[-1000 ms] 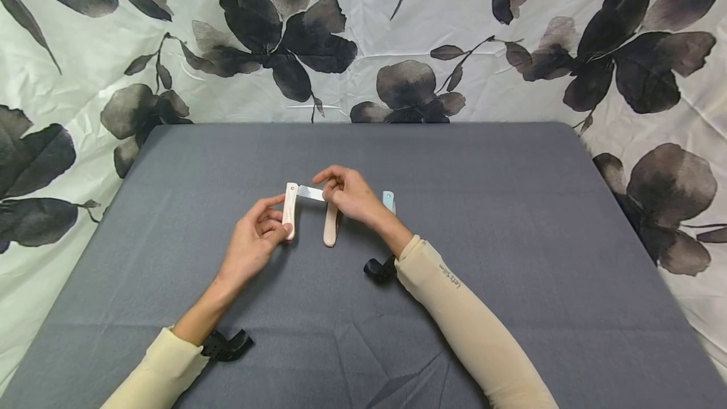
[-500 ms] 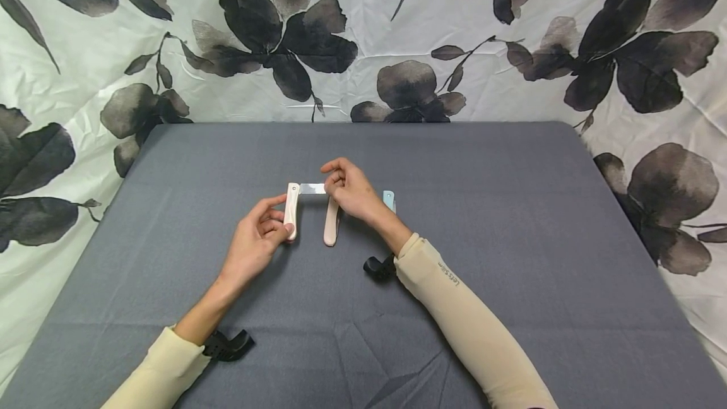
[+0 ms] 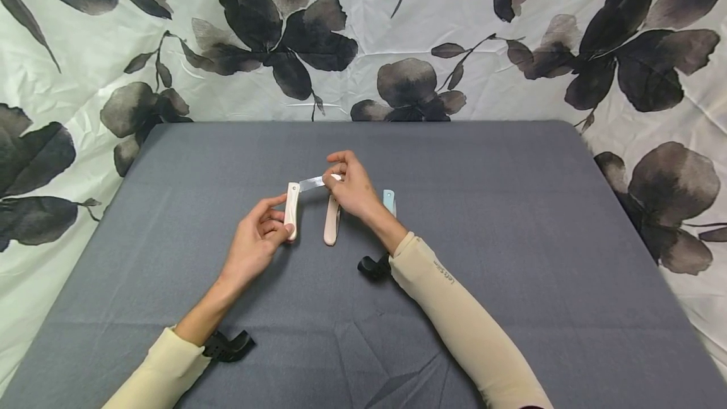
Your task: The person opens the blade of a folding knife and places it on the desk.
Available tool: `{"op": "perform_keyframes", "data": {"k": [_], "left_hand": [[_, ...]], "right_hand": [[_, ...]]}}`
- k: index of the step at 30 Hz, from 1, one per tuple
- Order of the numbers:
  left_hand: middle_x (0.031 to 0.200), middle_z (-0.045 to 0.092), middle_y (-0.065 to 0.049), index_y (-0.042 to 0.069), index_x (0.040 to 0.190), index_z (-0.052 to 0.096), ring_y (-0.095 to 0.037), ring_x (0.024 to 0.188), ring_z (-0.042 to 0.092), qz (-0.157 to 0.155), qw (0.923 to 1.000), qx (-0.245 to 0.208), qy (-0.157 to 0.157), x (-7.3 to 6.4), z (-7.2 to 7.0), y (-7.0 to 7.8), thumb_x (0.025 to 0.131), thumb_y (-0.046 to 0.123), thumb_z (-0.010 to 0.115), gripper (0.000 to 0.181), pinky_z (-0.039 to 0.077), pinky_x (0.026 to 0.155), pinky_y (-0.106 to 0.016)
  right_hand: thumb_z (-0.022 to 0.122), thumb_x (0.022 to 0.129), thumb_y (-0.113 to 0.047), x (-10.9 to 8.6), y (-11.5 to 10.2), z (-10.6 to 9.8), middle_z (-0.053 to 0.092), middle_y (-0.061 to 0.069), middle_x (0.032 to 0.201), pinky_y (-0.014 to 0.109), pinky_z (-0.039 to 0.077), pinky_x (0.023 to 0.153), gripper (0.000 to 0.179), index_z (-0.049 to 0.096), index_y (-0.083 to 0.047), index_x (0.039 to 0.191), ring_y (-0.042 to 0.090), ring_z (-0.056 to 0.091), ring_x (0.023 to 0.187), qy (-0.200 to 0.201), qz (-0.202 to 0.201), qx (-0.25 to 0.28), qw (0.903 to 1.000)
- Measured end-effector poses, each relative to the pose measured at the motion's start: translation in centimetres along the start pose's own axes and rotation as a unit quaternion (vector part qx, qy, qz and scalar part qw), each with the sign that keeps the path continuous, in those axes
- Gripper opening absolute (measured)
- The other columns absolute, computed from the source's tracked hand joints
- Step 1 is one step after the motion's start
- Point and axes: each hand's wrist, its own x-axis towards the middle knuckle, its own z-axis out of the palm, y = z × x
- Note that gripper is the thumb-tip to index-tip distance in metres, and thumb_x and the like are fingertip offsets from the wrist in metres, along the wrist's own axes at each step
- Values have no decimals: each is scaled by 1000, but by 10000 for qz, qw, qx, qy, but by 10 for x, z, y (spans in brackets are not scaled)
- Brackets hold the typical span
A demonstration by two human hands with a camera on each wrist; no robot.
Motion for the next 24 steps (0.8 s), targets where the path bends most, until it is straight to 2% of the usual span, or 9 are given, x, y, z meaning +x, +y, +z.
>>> {"op": "perform_keyframes", "data": {"k": [4,7,12,16,18,24], "left_hand": [[104,61,-18,7,147,55,-8,76,64,40,10000,-42,20,0,0,0,92,-11,65,59,53,66,-17],[105,62,-18,6,147,55,-7,76,64,60,10000,-59,17,0,0,-1,92,-11,65,59,54,66,-17],[106,63,-19,6,147,55,-8,77,65,86,9999,-81,-6,0,0,0,93,-10,65,58,55,67,-17],[105,64,-18,6,147,56,-8,77,66,107,9999,-121,-5,0,0,1,92,-10,65,57,55,67,-17],[105,64,-19,6,147,55,-8,77,66,130,9998,-133,1,1,1,2,92,-10,65,58,56,68,-17],[104,64,-19,6,147,56,-9,77,65,138,9999,-94,-2,0,0,2,92,-10,66,58,56,67,-18]], "right_hand": [[56,101,5,2,-1,3,64,14,100,39,64,85,46,41,11,143,17,68,80,143,107,449,9988],[56,100,7,4,-2,7,65,15,101,36,65,84,47,40,13,143,8,69,73,286,153,731,9968],[57,100,8,6,-4,10,66,27,112,31,65,82,48,39,13,144,7,71,72,512,187,1050,9930],[58,100,8,7,-5,13,62,37,123,31,65,81,48,39,12,144,8,71,74,637,175,1296,9894],[58,100,8,8,-6,14,62,36,121,30,65,80,48,40,11,143,9,71,74,688,160,1406,9875],[60,98,8,12,-5,16,64,19,106,30,65,76,45,44,10,140,12,71,71,831,172,1590,9836]]}}
